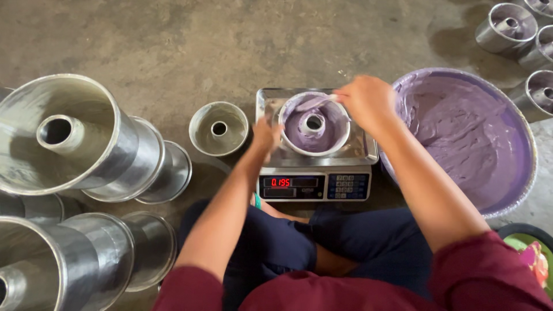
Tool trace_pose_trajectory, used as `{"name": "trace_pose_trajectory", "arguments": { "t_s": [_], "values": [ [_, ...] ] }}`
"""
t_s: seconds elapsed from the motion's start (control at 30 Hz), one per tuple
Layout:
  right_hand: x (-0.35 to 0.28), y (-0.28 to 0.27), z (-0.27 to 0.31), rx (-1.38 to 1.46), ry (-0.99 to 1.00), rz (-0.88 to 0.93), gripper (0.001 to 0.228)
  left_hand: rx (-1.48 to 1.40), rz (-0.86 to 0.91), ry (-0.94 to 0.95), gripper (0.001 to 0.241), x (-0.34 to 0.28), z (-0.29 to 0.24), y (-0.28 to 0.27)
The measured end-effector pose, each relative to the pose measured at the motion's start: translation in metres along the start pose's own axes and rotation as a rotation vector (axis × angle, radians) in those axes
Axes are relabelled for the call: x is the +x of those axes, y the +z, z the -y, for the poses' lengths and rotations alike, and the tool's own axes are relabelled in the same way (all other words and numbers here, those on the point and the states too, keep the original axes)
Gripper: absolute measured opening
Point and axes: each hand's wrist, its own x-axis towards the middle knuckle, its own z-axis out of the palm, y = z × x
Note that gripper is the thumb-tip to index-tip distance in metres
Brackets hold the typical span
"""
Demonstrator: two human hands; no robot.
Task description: The person scoops purple batter from a large bowl and fills metal baking molds placed on a digital scale. They use a spatula to spread the batter evenly inside each mold, then stack the filled molds on top of others.
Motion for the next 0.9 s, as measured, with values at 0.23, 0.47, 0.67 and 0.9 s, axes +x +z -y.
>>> {"name": "trace_pose_trajectory", "arguments": {
  "t_s": [0.23, 0.47, 0.67, 0.9],
  "values": [
    [0.015, 0.028, 0.0, -0.089, 0.115, 0.062, 0.018, 0.309, 0.123, 0.005, 0.04, 0.027, 0.006, 0.003],
    [-0.018, 0.011, -0.014, 0.063, 0.17, -0.02, 0.021, -0.197, 0.179, -0.159, 0.047, -0.004, 0.013, -0.001],
    [0.017, 0.018, 0.003, -0.032, 0.016, 0.098, 0.02, 0.357, 0.228, 0.072, 0.033, 0.036, -0.045, -0.014],
    [-0.046, 0.04, -0.006, 0.17, 0.349, 0.019, 0.025, -0.569, 0.012, -0.273, 0.039, -0.051, 0.012, 0.039]
  ]
}}
